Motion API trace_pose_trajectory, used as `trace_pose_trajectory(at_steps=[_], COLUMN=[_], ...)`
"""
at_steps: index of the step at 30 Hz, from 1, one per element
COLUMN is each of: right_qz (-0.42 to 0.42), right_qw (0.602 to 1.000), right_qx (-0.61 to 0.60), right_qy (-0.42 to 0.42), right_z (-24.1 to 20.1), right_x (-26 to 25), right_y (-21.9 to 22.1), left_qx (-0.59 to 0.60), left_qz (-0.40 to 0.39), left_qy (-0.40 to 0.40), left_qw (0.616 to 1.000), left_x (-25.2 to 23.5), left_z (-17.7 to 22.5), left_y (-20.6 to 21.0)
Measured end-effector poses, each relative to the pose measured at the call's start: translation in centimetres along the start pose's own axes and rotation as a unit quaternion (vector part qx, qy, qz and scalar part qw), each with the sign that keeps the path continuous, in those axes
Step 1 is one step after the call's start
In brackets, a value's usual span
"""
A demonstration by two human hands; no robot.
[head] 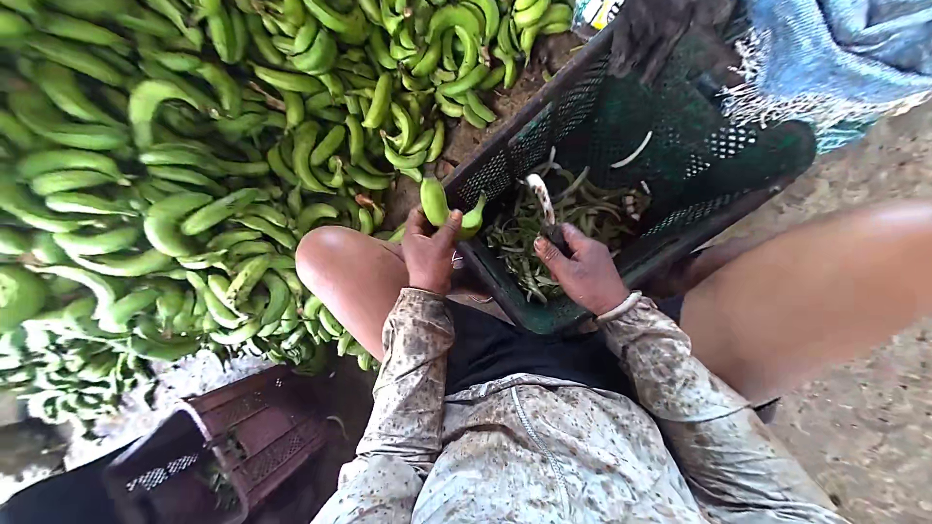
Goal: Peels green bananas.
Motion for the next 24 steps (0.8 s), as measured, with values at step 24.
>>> trace_pose_trajectory(at_steps=[24], right_qz=[-0.205], right_qw=[0.936], right_qx=[0.284], right_qy=[0.021], right_z=[-3.1], right_x=[-3.3], right_y=[11.0], left_qx=[-0.257], left_qz=[-0.067], left_qy=[-0.037], left_qw=[0.963], left_x=[0.3], left_z=[-0.2], left_y=[-3.4])
Point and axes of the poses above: each hand's wrist, its own x-axis away from the middle knuckle, its own y-axis out of the palm, z = x × y, the point moved 8 cm from there along -x, towards the middle knuckle, and after that the axes turned 15 degrees about x, right-handed, at the moved point
